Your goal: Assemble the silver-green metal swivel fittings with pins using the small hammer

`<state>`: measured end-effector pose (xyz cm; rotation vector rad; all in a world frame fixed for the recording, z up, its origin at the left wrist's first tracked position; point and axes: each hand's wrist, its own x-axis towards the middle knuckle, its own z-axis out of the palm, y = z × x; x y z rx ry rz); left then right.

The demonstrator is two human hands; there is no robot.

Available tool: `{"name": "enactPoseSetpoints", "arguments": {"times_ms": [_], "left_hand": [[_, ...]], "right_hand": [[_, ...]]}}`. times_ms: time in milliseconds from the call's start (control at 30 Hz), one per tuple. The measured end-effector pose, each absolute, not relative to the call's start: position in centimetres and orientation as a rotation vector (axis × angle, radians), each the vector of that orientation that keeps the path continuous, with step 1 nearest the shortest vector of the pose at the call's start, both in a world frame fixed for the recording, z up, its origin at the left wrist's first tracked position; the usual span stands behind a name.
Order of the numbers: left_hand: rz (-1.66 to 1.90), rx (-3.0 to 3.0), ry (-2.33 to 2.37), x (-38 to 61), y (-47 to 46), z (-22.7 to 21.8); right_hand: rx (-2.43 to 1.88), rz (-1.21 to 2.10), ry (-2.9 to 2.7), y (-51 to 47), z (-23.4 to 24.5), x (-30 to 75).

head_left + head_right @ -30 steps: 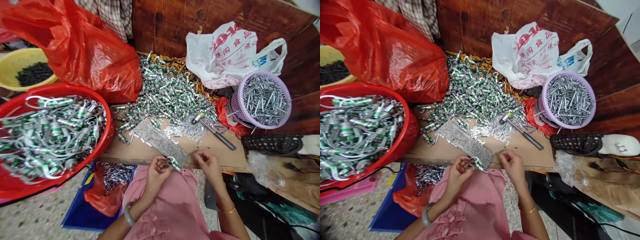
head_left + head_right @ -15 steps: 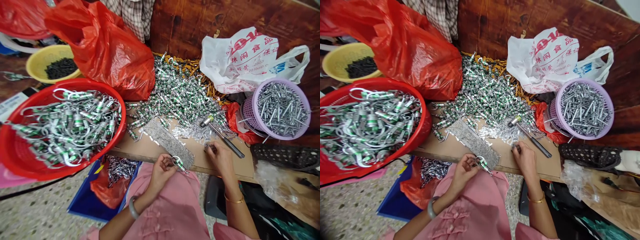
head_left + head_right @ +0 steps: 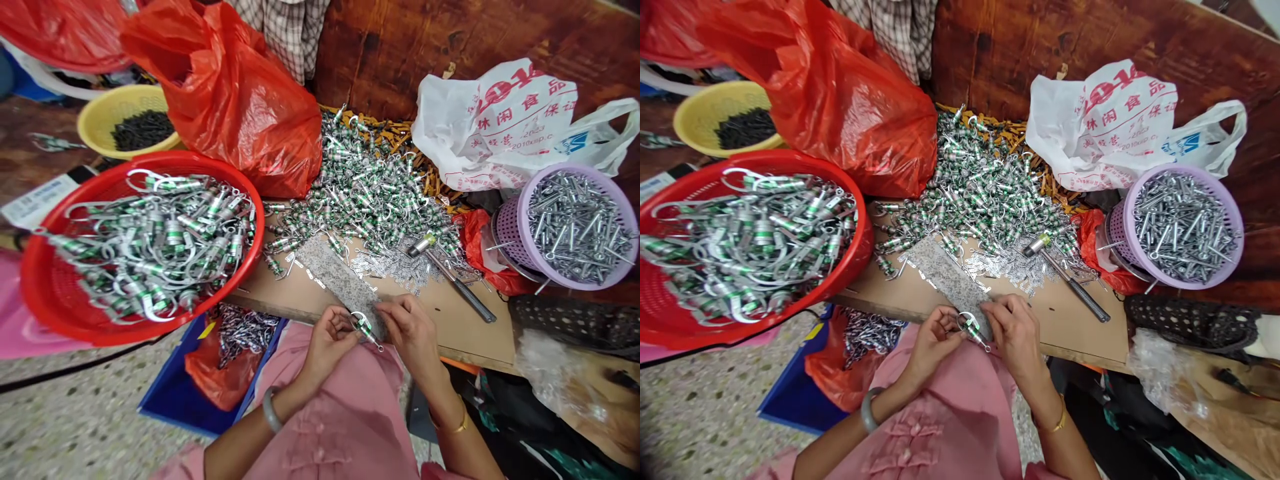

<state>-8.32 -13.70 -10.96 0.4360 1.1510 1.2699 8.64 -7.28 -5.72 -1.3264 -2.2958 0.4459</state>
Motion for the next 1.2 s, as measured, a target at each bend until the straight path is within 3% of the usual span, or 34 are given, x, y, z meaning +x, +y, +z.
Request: {"name": "enactPoseSetpoints", "arguments": {"times_ms": [233,567,767,967,1067,1200], "left_hand": [[1.264,0.412,1.141,-8.3,-13.6,-10.7],[1.266,0.397,1.129,-8.3,-13.6,-10.5],[1.274,0.380,1.107,-8.3,-13.6,-10.5],[1.276,0.387,1.117,-8.3,-13.7,-10.4],[1.288,0.379,1.141,-8.3,-13.7,-10.6],[1.289,0.373,1.157,-8.4,-13.6,-10.8]], "right_hand": [[-1.182,0.250,-2.578,-7.4,-6.2,8.4],[-1.430,0.333,-2.507,-7.3,-5.4,8.1],[-1.395,0.756,-2.327,-8.4,-5.6,7.7],[-1.494,0.805,-2.213,-8.8,-6.4,7.6],[-1.540,0.616,-2.095,-6.1,-6.4,10.1],[-1.874,-0.099,-2.096,0.0,-6.6,14.5]]}}
